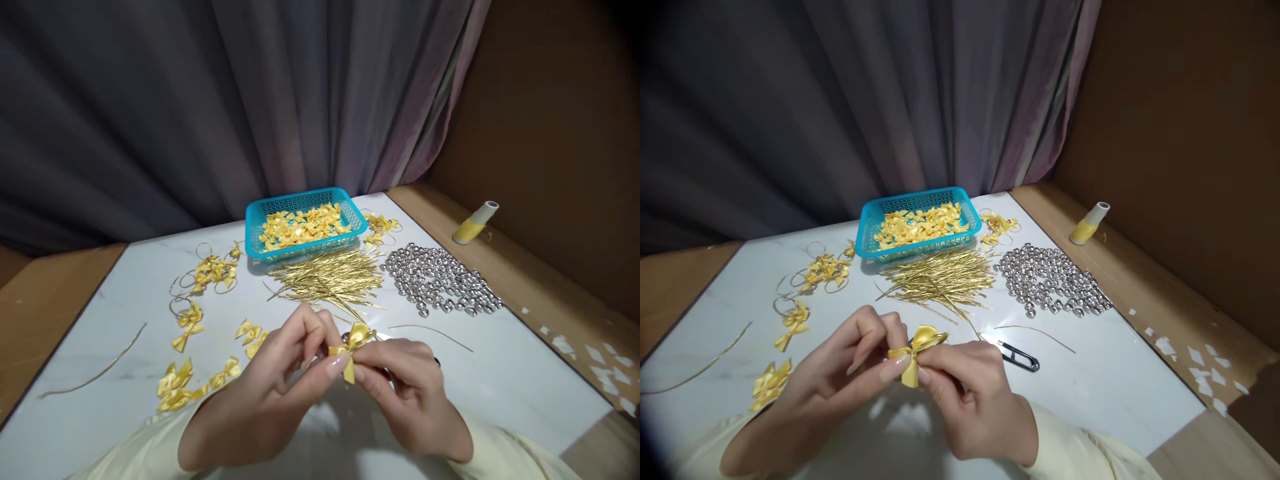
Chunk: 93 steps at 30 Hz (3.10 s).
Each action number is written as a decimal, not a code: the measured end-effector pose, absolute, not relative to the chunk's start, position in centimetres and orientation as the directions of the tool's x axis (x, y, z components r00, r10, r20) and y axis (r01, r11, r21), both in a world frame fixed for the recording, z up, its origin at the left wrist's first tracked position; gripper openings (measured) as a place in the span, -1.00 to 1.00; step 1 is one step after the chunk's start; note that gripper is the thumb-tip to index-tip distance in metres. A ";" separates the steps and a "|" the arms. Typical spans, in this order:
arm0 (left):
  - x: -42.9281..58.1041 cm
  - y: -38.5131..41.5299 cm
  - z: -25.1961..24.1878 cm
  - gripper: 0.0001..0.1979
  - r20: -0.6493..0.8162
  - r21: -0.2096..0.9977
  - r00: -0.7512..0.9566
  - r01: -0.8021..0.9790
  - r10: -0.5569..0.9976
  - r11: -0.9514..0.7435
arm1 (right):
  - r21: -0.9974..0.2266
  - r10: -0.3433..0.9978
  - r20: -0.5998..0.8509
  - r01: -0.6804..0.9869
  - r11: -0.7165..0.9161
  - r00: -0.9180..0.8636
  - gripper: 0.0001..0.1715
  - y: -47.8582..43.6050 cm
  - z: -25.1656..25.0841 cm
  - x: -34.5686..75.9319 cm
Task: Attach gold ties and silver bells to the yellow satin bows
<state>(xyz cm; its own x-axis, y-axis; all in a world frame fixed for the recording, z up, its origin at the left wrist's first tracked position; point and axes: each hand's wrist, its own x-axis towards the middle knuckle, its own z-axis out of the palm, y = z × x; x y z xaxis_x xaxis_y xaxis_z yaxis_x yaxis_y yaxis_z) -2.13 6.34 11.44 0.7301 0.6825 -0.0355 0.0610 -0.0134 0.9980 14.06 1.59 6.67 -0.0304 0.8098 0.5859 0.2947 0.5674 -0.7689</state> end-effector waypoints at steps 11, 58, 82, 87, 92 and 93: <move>-1.9 6.6 11.8 -0.74 0.002 0.999 0.728 0.033 0.686 -0.038 | -0.796 0.834 0.549 0.273 0.541 -0.053 -0.85 1.5 6.6 14.3; -1.8 7.7 11.8 -0.77 0.047 0.972 0.703 0.132 0.710 -0.195 | -0.814 0.844 0.535 0.288 0.504 0.034 -0.82 1.5 7.1 14.9; -1.6 7.2 11.2 -0.78 0.009 0.995 0.715 0.063 0.699 -0.077 | -0.898 0.903 0.428 0.122 0.423 0.022 -0.80 1.8 6.9 14.1; -1.4 7.3 11.2 -0.78 0.018 0.999 0.700 0.019 0.714 -0.043 | -0.890 0.895 0.446 0.120 0.440 0.021 -0.81 1.8 6.9 14.1; -1.5 7.2 11.3 -0.77 0.074 0.995 0.681 0.004 0.728 -0.104 | -0.894 0.899 0.438 0.117 0.432 0.028 -0.82 1.7 6.8 14.0; -1.5 7.2 11.4 -0.77 0.073 0.995 0.682 0.005 0.728 -0.104 | -0.895 0.900 0.435 0.118 0.430 0.026 -0.82 1.7 6.8 14.0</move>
